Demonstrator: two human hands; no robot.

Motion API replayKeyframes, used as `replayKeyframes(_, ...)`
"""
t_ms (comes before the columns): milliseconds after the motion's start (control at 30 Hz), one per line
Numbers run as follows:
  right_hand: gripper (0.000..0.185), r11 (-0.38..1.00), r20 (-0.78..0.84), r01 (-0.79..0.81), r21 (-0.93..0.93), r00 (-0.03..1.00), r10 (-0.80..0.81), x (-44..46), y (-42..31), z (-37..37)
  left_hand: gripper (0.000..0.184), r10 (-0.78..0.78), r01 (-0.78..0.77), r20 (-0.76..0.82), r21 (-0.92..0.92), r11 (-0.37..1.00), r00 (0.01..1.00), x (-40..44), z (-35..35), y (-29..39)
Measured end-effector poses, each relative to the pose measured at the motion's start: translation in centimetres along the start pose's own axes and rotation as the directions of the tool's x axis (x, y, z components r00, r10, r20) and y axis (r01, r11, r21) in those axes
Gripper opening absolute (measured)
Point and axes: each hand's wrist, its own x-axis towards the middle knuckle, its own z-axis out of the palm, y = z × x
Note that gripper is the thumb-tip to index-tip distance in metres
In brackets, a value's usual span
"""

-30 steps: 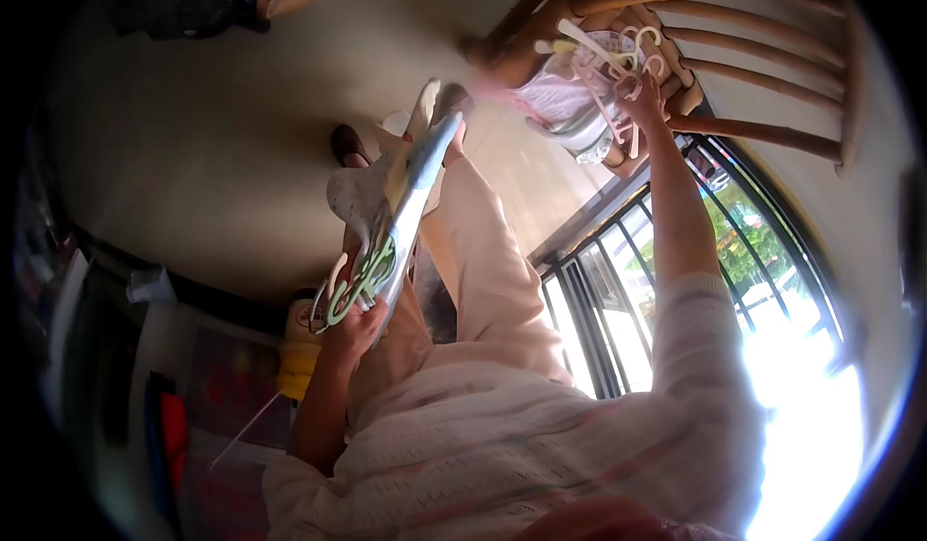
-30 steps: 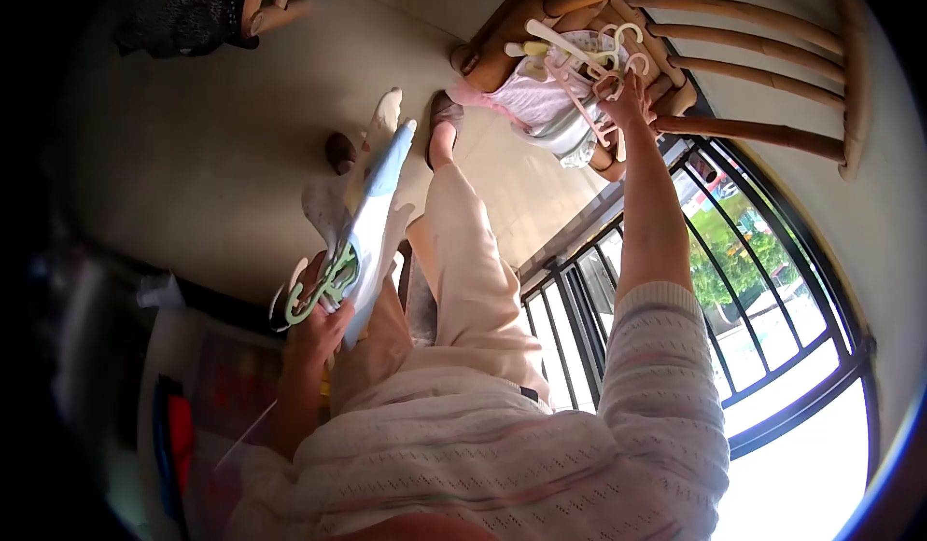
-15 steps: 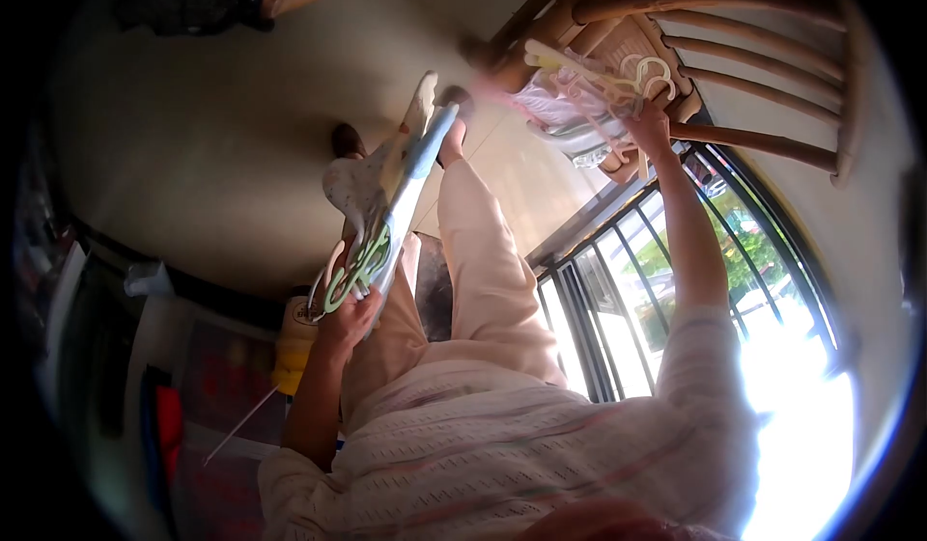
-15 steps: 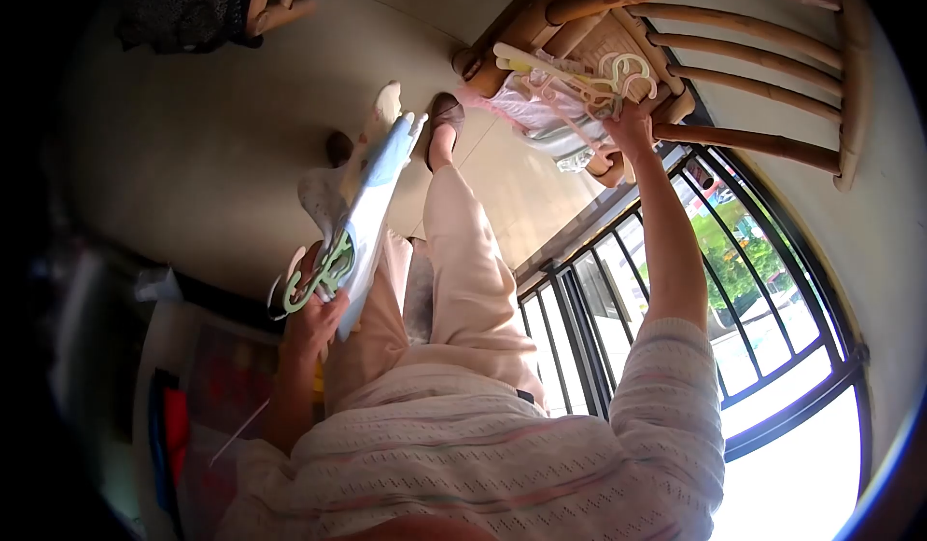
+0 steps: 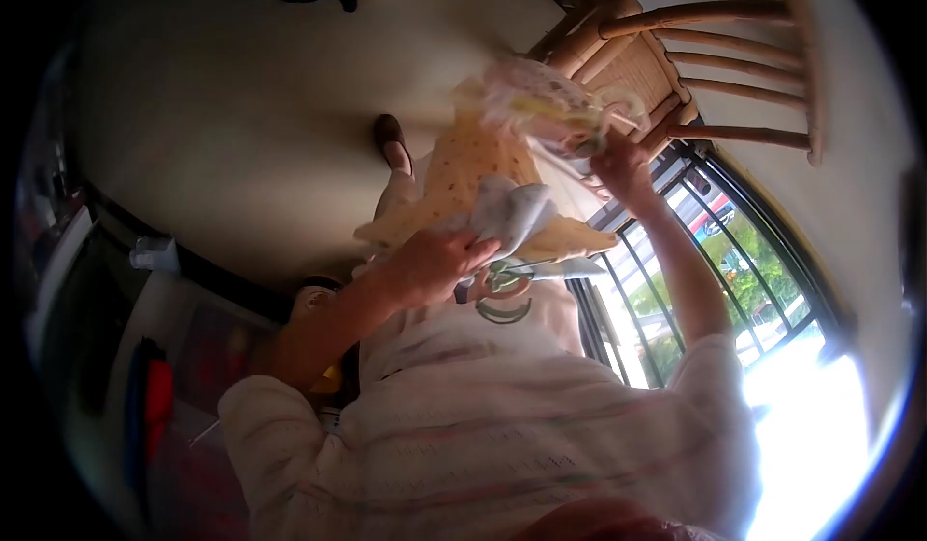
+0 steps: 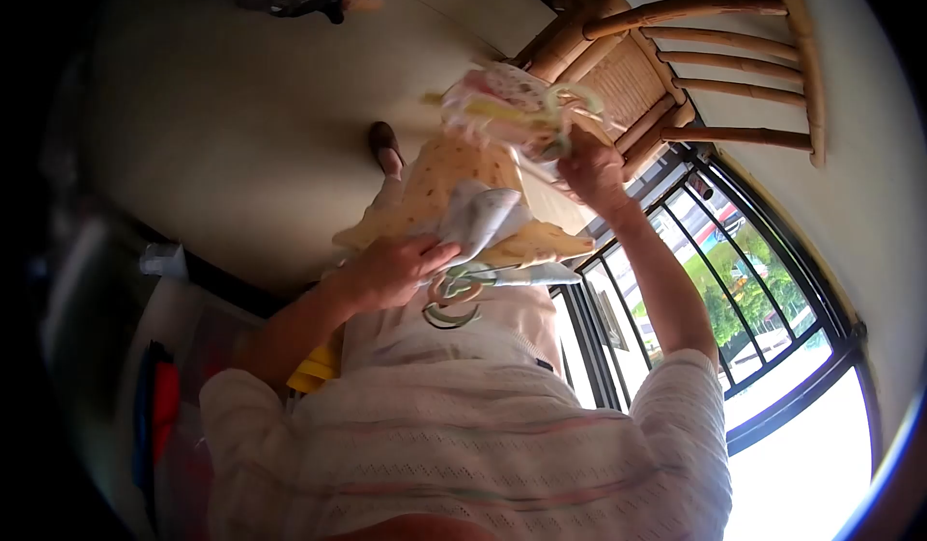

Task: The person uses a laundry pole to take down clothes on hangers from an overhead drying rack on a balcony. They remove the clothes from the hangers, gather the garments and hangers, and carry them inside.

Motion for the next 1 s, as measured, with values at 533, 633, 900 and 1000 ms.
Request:
replayKeyframes(533,0.017,0.818,0.170,0.492,0.298,0.816,-0.553,-7.6,-28.7,-1.0,0.044,-0.057,0.165,-0.563,0.142,0.976,0.824,-17.1,-9.4,6.7)
replayKeyframes(633,0.020,0.777,0.220,0.577,0.251,0.748,-0.626,-9.3,-30.6,0.6,0.057,-0.181,0.258,-0.309,0.229,0.939,0.934,-19.6,-9.6,6.2)
replayKeyframes(900,0.027,0.649,0.371,0.728,0.219,0.553,-0.746,-8.6,-35.1,2.3,0.080,-0.038,0.037,-0.002,-0.172,0.984,0.999,-22.5,-8.5,1.5)
replayKeyframes(1000,0.025,0.604,0.395,0.763,0.229,0.494,-0.774,-7.3,-35.6,3.4,0.084,0.071,0.000,0.221,-0.305,0.952,0.973,-22.1,-7.5,-1.3)
